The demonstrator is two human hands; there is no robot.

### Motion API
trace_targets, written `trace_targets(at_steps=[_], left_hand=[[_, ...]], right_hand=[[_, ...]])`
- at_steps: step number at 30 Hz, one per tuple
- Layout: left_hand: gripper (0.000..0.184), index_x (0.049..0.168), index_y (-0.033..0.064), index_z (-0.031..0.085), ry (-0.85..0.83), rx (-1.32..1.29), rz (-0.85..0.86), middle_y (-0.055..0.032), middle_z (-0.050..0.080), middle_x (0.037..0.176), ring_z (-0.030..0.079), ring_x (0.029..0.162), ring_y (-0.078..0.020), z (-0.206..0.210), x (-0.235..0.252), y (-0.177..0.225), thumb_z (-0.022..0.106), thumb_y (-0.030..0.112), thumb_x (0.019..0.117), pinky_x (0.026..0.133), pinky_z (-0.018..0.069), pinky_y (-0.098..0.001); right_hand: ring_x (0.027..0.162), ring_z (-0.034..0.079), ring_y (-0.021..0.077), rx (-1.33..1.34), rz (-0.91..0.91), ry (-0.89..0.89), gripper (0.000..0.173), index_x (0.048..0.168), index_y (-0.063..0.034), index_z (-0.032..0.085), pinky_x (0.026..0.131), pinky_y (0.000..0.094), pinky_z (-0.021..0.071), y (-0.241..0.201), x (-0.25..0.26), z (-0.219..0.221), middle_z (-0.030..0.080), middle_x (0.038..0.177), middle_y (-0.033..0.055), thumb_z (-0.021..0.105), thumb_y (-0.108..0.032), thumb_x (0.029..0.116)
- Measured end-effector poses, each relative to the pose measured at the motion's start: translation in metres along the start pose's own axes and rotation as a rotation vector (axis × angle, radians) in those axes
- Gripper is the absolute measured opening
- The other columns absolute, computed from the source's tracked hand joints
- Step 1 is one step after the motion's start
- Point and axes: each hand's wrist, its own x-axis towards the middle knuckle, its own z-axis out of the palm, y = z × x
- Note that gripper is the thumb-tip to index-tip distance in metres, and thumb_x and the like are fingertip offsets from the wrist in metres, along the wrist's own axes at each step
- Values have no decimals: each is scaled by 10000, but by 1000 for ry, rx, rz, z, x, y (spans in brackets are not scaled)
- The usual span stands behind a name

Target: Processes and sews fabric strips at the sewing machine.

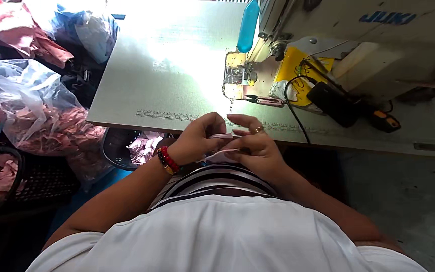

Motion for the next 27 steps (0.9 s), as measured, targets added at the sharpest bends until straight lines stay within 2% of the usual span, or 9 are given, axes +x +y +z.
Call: trace_targets(at_steps=[4, 7, 11, 16, 18, 20, 23, 25, 27], left_hand=[[245, 1072, 38, 577, 11, 68, 51, -58, 612, 782, 562, 599, -96, 1, -5, 2, 671, -64, 870, 520, 466, -201], [270, 1145, 46, 660, -53, 336, 13, -27, 657, 839, 614, 721, -78, -12, 3, 3, 753, 58, 891, 677, 530, -231], [135, 1069, 43, 681, -241, 398, -116, -40, 681, 877, 640, 752, -78, -34, 8, 11, 711, 94, 949, 707, 553, -265], [162, 1050, -1, 715, 127, 865, 117, -178, 692, 975, 680, 937, -338, -67, 15, 17, 640, 128, 986, 840, 540, -556], [187, 1081, 24, 708, 238, 769, 75, -112, 709, 969, 666, 927, -222, -72, 7, 15, 591, 155, 1016, 868, 523, -450], [166, 1064, 22, 710, 124, 617, 12, -77, 706, 915, 666, 823, -137, -59, -3, 6, 593, 130, 1019, 786, 567, -363], [174, 1068, 38, 750, 73, 561, -16, -83, 740, 948, 699, 879, -162, -45, -8, -9, 605, 117, 1011, 835, 566, -409], [158, 1053, 38, 720, 142, 333, -64, -11, 713, 908, 655, 810, -33, -35, -4, -13, 593, 127, 1023, 775, 552, -249], [137, 1029, 12, 710, 74, 113, -93, 2, 706, 860, 647, 758, -4, -23, -2, -9, 598, 89, 1014, 725, 554, -205]], right_hand=[[1061, 643, 77, 67, 105, 26, 100, 945, -59, 779, 870, 223, 586, 8, -1, 2, 640, 1219, 43, 747, -21, 858], [898, 664, 58, 9, 164, 67, 101, 960, -52, 758, 775, 209, 588, 13, -2, -1, 689, 1044, 18, 736, -11, 870], [941, 652, 53, -87, 101, 11, 74, 928, -68, 768, 806, 212, 570, 14, 3, -3, 690, 1034, 3, 752, -43, 860], [978, 593, 73, -235, 86, -106, 53, 902, -96, 791, 854, 224, 523, 28, -1, -1, 627, 1014, 14, 781, -107, 851], [930, 633, 86, -328, 181, -238, 78, 926, -94, 795, 839, 278, 549, 43, -9, 1, 676, 962, 27, 756, -156, 897], [904, 652, 68, -295, 313, -312, 149, 988, -70, 782, 848, 279, 545, 45, -11, 0, 708, 933, 31, 676, -172, 961], [861, 641, 25, -189, 209, -201, 162, 1001, -41, 764, 783, 206, 551, 18, 0, 1, 691, 937, 7, 630, -126, 966], [900, 634, 23, -43, 97, -175, 145, 1003, -41, 767, 789, 186, 557, -2, 6, 6, 672, 970, -6, 644, -104, 958], [943, 608, 35, -26, 38, -146, 135, 1012, -70, 789, 824, 189, 529, -8, 8, 12, 652, 970, -25, 679, -99, 939]])
